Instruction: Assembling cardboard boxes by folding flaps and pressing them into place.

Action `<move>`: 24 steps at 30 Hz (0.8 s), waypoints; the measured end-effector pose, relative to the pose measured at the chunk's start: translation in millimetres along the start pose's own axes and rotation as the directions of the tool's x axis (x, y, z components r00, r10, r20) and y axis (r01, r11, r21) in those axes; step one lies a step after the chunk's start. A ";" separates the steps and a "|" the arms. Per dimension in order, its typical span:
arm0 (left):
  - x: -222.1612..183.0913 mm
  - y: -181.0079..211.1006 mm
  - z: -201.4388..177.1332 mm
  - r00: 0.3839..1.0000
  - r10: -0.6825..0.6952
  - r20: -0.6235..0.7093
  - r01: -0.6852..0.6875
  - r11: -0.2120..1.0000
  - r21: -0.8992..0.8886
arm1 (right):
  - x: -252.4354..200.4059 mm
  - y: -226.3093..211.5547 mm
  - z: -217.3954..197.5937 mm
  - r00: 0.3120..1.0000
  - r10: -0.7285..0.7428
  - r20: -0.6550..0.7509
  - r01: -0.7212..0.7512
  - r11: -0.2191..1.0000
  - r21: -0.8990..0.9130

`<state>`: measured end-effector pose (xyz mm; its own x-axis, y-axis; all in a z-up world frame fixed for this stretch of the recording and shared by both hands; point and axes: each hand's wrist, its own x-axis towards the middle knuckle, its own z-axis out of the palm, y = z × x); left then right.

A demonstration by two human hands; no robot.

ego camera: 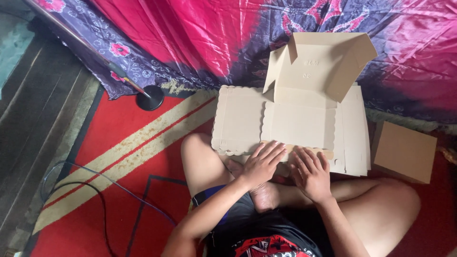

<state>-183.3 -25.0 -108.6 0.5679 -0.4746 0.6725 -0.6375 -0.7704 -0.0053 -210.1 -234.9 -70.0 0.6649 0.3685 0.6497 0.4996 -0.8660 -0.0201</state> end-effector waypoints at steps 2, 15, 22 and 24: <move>-0.9 -4.6 -5.9 1.000 0.006 0.008 -0.006 1.000 -0.019 | -1.8 3.8 0.5 1.000 0.010 -0.006 -0.010 1.000 -0.013; -0.8 -24.3 -26.7 0.998 -0.043 -0.054 0.043 0.999 -0.016 | -9.8 28.1 -14.5 0.994 0.105 -0.041 -0.108 0.990 -0.093; -3.6 -23.2 -32.3 0.992 -0.104 -0.072 0.103 0.995 -0.014 | -20.6 41.5 -13.3 0.986 0.158 -0.055 -0.164 0.980 -0.117; -1.7 -22.3 -35.9 0.987 -0.137 -0.084 0.137 0.991 -0.003 | -24.8 46.3 -9.1 0.982 0.175 -0.075 -0.183 0.976 -0.118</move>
<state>-188.8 8.3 -83.1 0.6041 -0.3274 0.7266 -0.5555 -0.8267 0.0894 -208.5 -287.2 -80.1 0.6987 0.1853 0.6910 0.3005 -0.9526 -0.0484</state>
